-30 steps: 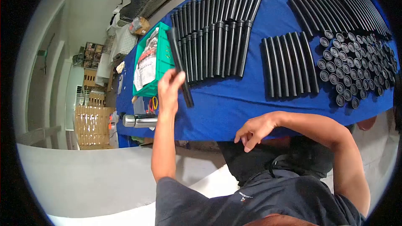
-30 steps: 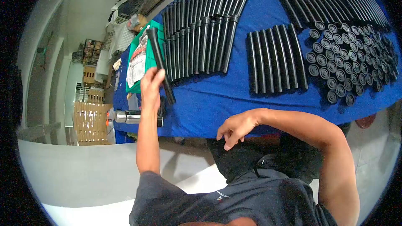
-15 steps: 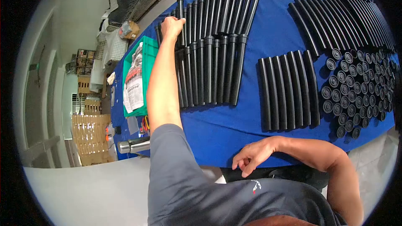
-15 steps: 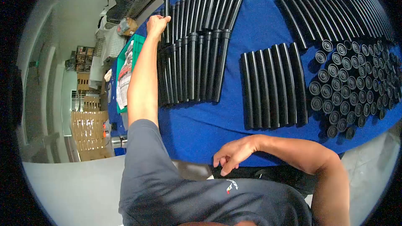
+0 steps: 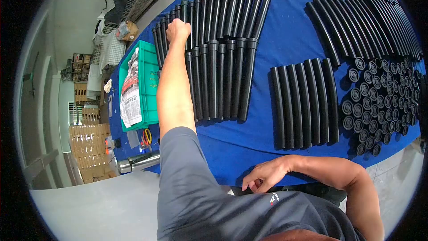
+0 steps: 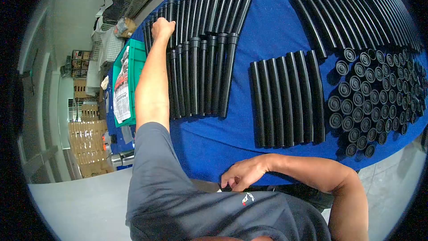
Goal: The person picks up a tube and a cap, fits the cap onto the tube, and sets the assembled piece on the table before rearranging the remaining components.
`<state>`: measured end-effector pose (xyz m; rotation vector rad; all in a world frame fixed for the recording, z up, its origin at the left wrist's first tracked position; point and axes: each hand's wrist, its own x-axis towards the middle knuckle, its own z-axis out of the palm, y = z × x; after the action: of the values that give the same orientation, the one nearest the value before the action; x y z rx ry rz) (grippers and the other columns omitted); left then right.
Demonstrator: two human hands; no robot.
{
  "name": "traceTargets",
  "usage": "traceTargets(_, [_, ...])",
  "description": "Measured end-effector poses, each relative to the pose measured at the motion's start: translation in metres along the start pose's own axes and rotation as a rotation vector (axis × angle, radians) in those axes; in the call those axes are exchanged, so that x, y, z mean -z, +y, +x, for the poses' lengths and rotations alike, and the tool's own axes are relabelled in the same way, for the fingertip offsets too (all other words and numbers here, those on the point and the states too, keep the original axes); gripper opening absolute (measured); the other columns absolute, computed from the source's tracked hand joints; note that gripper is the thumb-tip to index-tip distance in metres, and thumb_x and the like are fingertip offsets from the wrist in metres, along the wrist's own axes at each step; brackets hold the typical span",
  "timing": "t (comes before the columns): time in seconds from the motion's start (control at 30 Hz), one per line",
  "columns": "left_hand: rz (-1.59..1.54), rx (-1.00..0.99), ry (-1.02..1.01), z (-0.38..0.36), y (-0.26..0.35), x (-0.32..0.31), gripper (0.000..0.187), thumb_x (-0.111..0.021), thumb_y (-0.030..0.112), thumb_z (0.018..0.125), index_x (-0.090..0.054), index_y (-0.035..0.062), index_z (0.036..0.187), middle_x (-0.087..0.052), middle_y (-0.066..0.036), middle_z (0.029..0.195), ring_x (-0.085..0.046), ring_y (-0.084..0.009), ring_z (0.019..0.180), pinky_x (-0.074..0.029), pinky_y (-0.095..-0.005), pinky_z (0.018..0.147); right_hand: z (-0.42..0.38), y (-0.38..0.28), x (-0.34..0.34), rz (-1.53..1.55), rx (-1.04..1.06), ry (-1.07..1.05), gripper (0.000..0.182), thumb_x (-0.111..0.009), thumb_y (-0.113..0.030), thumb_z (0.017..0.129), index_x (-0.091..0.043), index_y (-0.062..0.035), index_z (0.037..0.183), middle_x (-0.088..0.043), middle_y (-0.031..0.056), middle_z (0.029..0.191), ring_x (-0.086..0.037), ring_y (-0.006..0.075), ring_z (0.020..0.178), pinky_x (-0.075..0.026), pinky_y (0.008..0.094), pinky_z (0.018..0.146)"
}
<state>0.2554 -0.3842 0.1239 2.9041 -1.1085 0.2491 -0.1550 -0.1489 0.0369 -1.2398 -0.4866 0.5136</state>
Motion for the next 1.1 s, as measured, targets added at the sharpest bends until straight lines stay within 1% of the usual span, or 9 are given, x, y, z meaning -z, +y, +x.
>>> traceTargets(0.2, [0.051,-0.018,-0.012,-0.001,0.003,-0.004,0.038,-0.066,0.025,0.088,-0.071,0.0025,0.119,-0.069,-0.022,0.125,-0.066,-0.0389,0.118,-0.054,-0.0481,0.101,0.0,-0.001,0.0,-0.045,0.019,0.014,0.042,-0.061,-0.019,0.091,-0.06,0.0005,0.128,-0.066,0.01,0.095,-0.061,0.0203,0.09,-0.05,0.0356,0.085])
traceTargets(0.4, [0.036,-0.032,0.051,0.013,-0.01,-0.019,0.06,-0.076,0.039,0.085,-0.06,0.0038,0.13,-0.067,-0.024,0.127,-0.064,-0.0406,0.12,-0.052,-0.0514,0.101,0.002,0.006,-0.001,-0.037,0.039,0.009,0.041,-0.062,-0.021,0.091,-0.06,0.0008,0.126,-0.068,0.0114,0.097,-0.063,0.0213,0.092,-0.051,0.0359,0.084])
traceTargets(0.6, [0.043,-0.069,0.129,-0.009,-0.015,0.001,0.074,-0.077,0.058,0.079,-0.061,0.002,0.124,-0.069,-0.025,0.122,-0.066,-0.0431,0.115,-0.052,-0.0536,0.099,0.006,0.015,-0.003,-0.062,0.067,0.011,0.048,-0.07,-0.03,0.09,-0.061,0.0016,0.125,-0.069,0.013,0.096,-0.066,0.0214,0.083,-0.053,0.0372,0.074])
traceTargets(0.67, [-0.062,-0.23,0.27,-0.008,-0.025,0.001,0.066,-0.073,0.061,0.081,-0.069,0.003,0.111,-0.071,-0.025,0.11,-0.068,-0.0433,0.106,-0.054,-0.0528,0.089,0.015,0.032,-0.009,-0.077,0.117,0.053,0.053,-0.074,-0.036,0.087,-0.063,0.0041,0.121,-0.069,0.0113,0.09,-0.066,0.0192,0.077,-0.054,0.0355,0.066])
traceTargets(0.7, [-0.163,-0.309,0.313,-0.009,-0.028,0.0,0.062,-0.073,0.06,0.082,-0.071,0.0032,0.107,-0.073,-0.023,0.104,-0.069,-0.0419,0.102,-0.054,-0.0507,0.086,0.015,0.028,-0.009,-0.077,0.082,0.028,0.052,-0.075,-0.034,0.087,-0.063,0.0039,0.12,-0.07,0.0122,0.092,-0.067,0.0212,0.083,-0.053,0.0366,0.072])
traceTargets(0.77, [-0.451,-0.418,0.323,-0.055,-0.016,0.017,0.052,-0.075,0.05,0.087,-0.07,0.0021,0.106,-0.074,-0.018,0.092,-0.072,-0.0342,0.087,-0.055,-0.0436,0.081,0.011,0.016,-0.007,-0.092,0.044,0.0,0.045,-0.076,-0.03,0.085,-0.066,0.0045,0.112,-0.07,0.0118,0.093,-0.067,0.0221,0.084,-0.055,0.0371,0.075])
traceTargets(0.83, [-0.72,-0.527,0.212,-0.14,0.003,0.041,0.025,-0.074,0.024,0.095,-0.066,0.0,0.097,-0.067,-0.004,0.085,-0.06,-0.0108,0.079,-0.05,-0.0276,0.075,0.009,0.014,-0.009,-0.065,0.042,-0.001,0.042,-0.077,-0.029,0.085,-0.067,0.0042,0.108,-0.07,0.0105,0.092,-0.067,0.021,0.082,-0.056,0.036,0.071])
traceTargets(1.0, [-1.024,-0.557,-0.228,-0.334,0.012,0.018,0.014,-0.065,0.017,0.101,-0.062,0.0035,0.099,-0.059,-0.001,0.078,-0.05,-0.0058,0.061,-0.041,-0.0217,0.054,0.005,0.009,-0.013,-0.115,0.063,-0.03,0.032,-0.078,-0.03,0.085,-0.073,0.0006,0.095,-0.068,0.0058,0.083,-0.063,0.0154,0.072,-0.056,0.032,0.065])
traceTargets(1.1, [-1.176,-0.345,-0.359,-0.391,0.012,-0.009,0.019,-0.063,0.02,0.103,-0.06,0.0027,0.095,-0.059,-0.001,0.073,-0.053,-0.0072,0.059,-0.044,-0.0235,0.054,0.008,0.013,-0.012,-0.086,0.064,-0.088,0.028,-0.082,-0.026,0.082,-0.074,-0.0008,0.09,-0.068,0.0045,0.077,-0.061,0.0128,0.067,-0.053,0.0299,0.062])
